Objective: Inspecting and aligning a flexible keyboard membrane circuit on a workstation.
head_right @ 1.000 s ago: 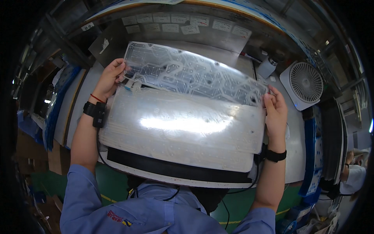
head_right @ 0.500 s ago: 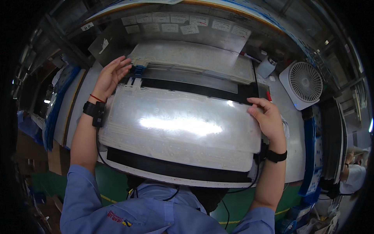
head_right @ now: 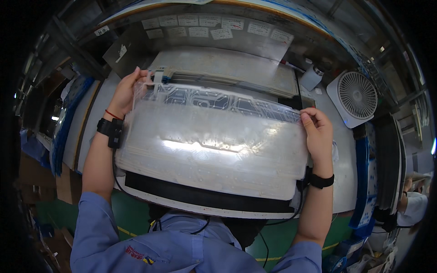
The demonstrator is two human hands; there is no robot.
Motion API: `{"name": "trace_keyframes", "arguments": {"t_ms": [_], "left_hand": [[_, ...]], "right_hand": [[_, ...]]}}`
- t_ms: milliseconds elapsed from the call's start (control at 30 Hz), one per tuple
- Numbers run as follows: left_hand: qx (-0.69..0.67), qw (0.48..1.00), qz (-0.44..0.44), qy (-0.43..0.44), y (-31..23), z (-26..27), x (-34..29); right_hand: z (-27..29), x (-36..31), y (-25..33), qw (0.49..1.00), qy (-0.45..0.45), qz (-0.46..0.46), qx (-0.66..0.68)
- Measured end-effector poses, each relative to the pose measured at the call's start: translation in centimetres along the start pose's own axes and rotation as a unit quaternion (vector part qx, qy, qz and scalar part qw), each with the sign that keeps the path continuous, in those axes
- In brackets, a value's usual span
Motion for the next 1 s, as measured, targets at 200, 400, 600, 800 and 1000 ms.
{"name": "trace_keyframes", "arguments": {"t_ms": [200,400,600,800,1000], "left_hand": [[0.092,0.995,-0.032,0.031,-0.1,-0.8,-0.2],[0.153,0.988,-0.026,0.023,0.1,-0.6,0.0],[0.088,0.995,-0.042,-0.018,0.1,0.3,0.4],[0.032,0.998,-0.05,-0.025,0.2,0.9,0.8],[0.041,0.997,-0.048,-0.044,0.2,0.9,0.7]], "right_hand": [[0.6,0.1,-0.4,0.999,-0.049,0.003,-0.003],[0.9,0.3,-0.7,0.996,-0.077,-0.011,0.032],[0.6,0.2,-0.1,0.99,-0.112,-0.034,0.084],[0.8,0.2,-1.0,0.99,-0.066,-0.06,0.106],[0.9,0.1,-0.9,0.991,-0.081,-0.051,0.093]]}}
Point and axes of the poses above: each hand's wrist, its own x-axis towards the middle knuckle, its own z-axis out of the back of the hand, y = z × x, the point moved 6 cm from there along x, towards the middle knuckle, and after that the axes turned 9 degrees about z, right-handed, at the moved point
